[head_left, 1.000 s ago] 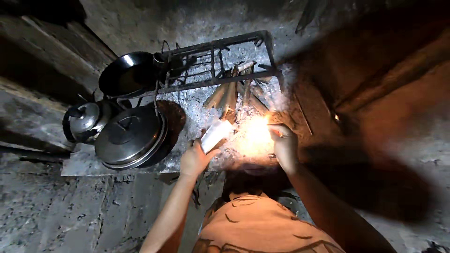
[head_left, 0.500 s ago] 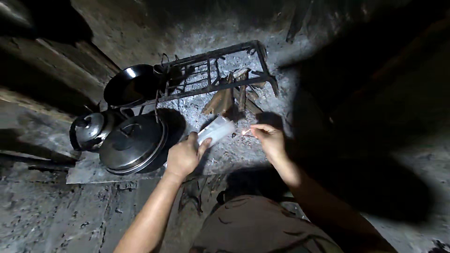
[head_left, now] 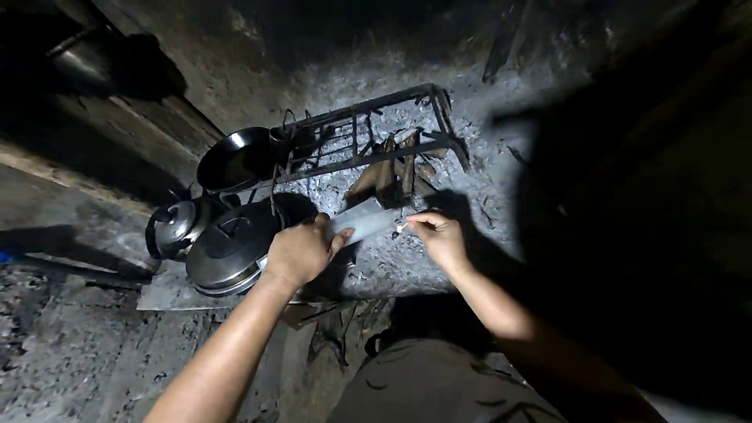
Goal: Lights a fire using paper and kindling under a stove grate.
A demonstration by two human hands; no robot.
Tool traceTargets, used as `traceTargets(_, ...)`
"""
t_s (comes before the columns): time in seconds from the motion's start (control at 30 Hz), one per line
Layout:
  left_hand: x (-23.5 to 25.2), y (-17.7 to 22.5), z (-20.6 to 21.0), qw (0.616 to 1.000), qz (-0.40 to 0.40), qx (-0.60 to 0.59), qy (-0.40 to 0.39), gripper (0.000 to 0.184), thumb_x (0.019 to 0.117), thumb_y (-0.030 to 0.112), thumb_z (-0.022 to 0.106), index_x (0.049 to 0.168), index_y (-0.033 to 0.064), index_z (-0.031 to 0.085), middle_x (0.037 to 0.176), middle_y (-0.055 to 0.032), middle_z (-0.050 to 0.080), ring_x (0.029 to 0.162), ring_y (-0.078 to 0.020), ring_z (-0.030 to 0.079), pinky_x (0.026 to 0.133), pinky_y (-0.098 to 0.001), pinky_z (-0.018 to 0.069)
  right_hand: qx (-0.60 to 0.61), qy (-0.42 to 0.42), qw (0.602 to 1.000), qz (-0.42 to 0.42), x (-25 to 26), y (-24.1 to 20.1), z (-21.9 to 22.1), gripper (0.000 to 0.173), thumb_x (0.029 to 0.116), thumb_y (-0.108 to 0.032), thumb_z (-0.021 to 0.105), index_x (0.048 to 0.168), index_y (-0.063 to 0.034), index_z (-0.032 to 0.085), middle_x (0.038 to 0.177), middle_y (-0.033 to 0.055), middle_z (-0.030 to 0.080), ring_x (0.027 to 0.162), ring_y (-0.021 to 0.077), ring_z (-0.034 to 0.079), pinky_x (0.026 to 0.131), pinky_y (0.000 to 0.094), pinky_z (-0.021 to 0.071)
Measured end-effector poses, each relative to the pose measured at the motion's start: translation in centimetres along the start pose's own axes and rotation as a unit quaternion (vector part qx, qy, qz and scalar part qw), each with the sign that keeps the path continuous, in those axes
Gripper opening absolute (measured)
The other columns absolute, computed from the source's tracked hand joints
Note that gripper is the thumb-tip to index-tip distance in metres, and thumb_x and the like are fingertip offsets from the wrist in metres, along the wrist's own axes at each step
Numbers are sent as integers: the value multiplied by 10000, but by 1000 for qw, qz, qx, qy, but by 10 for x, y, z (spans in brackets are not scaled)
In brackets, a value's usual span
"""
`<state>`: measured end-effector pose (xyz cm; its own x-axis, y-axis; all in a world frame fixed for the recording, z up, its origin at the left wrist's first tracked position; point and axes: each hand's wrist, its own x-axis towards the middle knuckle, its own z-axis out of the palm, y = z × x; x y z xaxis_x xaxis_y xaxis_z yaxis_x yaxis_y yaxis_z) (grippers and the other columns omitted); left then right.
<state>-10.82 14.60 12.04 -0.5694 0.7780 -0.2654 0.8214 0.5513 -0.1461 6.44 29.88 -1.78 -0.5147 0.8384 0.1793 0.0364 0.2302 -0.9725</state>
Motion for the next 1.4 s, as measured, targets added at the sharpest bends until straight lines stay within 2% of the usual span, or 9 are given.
traceTargets(0.13,1,6,-10,1000,-8,3,-17,694,1032,658,399,1306,54,601,1035,-262,704,981,-483,696,792,-674,531,10,0,1000,21,1,-4,-3,114,958,-67,712,1044,-30,777,1022,97,740,932,125,703,869,299,588)
traceTargets(0.27,2,12,-16,1000,-10,2,-19,704,1026,673,388,1353,82,583,1071,-255,704,1007,-479,692,809,-675,528,77,9,994,82,4,-5,-6,122,966,-48,694,1061,-16,763,1014,81,748,880,108,702,845,295,589)
traceTargets(0.33,2,14,-18,1000,-5,4,-13,709,1022,679,390,1338,76,588,1052,-259,703,993,-484,692,801,-677,528,109,17,989,103,5,-5,-7,125,966,-48,694,1065,-9,759,1011,81,749,873,108,707,846,293,594)
traceTargets(0.47,2,16,-19,1000,14,16,12,706,1023,679,388,1264,54,612,978,-256,703,932,-486,699,750,-674,532,137,21,984,112,4,-4,-11,142,964,-46,693,1087,-7,754,1028,81,741,863,112,694,827,294,588)
traceTargets(0.7,2,24,-25,999,14,31,9,699,1026,676,385,1259,56,610,967,-261,698,924,-497,695,741,-675,527,159,31,980,115,3,-7,-12,130,966,-29,686,1076,0,749,971,69,742,808,84,689,795,257,588)
traceTargets(0.87,1,27,-26,999,24,45,16,669,1047,639,374,1247,47,611,964,-261,697,916,-493,697,732,-669,528,180,38,977,109,3,-7,-14,122,954,-17,694,1062,4,747,987,68,739,816,90,687,795,266,590)
traceTargets(1.07,1,32,-31,998,26,48,14,657,1050,632,375,1293,66,606,971,-262,704,920,-499,697,741,-680,526,185,43,976,105,3,-3,-16,123,956,-2,684,1061,8,746,961,68,743,796,83,687,785,258,591)
traceTargets(1.2,2,34,-32,998,36,50,21,642,1053,620,383,1233,50,617,956,-257,697,914,-496,696,727,-677,526,182,47,975,115,3,-5,-17,126,957,-9,690,1069,3,746,962,62,746,798,74,685,783,250,585)
traceTargets(1.4,3,37,-34,997,42,58,25,643,1054,614,391,1232,39,617,952,-255,696,908,-493,697,726,-666,529,193,51,973,115,4,-6,-18,130,953,0,690,1069,6,748,958,58,745,778,66,678,766,240,583)
